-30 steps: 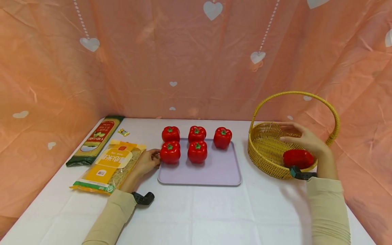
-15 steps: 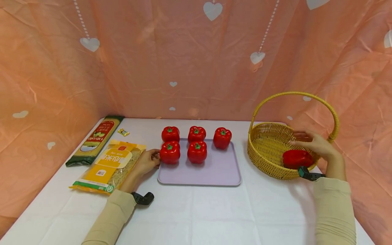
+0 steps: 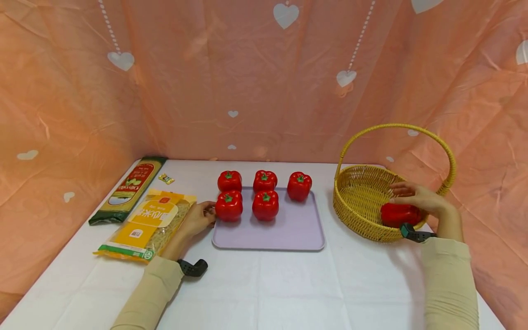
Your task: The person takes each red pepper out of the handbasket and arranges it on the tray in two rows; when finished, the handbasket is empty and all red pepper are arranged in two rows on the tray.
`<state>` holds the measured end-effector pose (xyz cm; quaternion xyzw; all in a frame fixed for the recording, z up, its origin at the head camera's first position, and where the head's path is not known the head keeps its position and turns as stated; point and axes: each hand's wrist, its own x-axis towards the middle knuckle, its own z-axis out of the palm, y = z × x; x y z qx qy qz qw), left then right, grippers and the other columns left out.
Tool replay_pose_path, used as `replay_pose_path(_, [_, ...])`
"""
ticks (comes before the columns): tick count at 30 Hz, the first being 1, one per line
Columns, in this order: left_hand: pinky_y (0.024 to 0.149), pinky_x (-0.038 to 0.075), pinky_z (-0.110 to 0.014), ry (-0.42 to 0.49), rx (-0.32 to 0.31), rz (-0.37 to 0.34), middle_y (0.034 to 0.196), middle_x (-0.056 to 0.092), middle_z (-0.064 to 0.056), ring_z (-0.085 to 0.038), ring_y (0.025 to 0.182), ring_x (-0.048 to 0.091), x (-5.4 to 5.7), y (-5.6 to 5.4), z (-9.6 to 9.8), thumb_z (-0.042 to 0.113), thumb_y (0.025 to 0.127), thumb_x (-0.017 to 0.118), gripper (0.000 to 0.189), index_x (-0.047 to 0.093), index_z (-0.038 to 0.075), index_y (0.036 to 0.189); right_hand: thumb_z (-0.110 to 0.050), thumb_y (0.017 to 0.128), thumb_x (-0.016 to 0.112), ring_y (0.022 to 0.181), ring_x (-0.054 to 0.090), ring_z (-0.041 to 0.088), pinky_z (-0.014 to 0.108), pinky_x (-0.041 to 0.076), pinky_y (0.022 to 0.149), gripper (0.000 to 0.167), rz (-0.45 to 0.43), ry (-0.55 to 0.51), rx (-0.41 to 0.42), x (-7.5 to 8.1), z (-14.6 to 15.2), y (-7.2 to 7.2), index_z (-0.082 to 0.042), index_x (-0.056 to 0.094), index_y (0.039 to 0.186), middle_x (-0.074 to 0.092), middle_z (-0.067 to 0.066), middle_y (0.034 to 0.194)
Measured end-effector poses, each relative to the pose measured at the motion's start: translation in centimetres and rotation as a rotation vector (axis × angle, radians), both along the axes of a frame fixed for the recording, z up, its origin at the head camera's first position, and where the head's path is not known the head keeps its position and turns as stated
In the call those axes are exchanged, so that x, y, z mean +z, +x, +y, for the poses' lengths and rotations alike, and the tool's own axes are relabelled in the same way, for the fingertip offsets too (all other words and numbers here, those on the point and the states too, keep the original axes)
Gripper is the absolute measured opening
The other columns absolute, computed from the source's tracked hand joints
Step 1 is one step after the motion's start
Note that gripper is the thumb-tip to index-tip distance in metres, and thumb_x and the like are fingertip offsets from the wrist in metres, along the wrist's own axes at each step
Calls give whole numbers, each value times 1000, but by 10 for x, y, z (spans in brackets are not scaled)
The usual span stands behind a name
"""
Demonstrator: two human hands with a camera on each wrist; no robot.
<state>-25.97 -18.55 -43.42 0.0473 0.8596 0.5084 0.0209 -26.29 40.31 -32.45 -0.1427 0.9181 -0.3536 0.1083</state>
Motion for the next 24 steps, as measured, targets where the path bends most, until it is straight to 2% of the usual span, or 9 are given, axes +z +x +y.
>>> replay_pose_path(5, [61,54,-26,-5,1,4,89,55,-16,-18,72,55,0,0,0,-7,83,53,38,50,-13,121,-21,91,57,108,51,35,28,52,74,60,-83,-17,-8,-1,1,-1,9,30,135,37,38,131])
replay_pose_path(9, [62,54,-26,-13,7,4,90,55,-16,-19,73,55,0,-1,0,-7,84,53,39,50,-12,122,-23,90,58,104,53,32,32,53,76,63,-178,-64,-32,-3,2,-2,7,27,137,32,37,135])
replay_pose_path(15, [61,54,-27,-11,10,0,90,55,-17,-18,72,54,0,0,0,-7,83,53,39,50,-13,122,-23,89,61,100,54,30,39,54,77,68,-263,-93,-45,-5,1,-1,4,24,139,29,36,135])
replay_pose_path(20, [61,54,-27,9,10,-8,90,54,-17,-18,72,54,0,1,1,-7,83,53,39,50,-14,121,-23,88,63,98,54,27,38,54,78,71,-345,-83,-72,-4,-2,1,3,24,141,31,33,133])
replay_pose_path(24, [61,54,-26,13,13,-12,90,54,-16,-19,73,54,1,1,1,-8,83,52,39,50,-13,121,-28,87,63,100,51,27,34,53,77,72,-361,-2,-76,-3,-4,2,4,27,140,31,31,131])
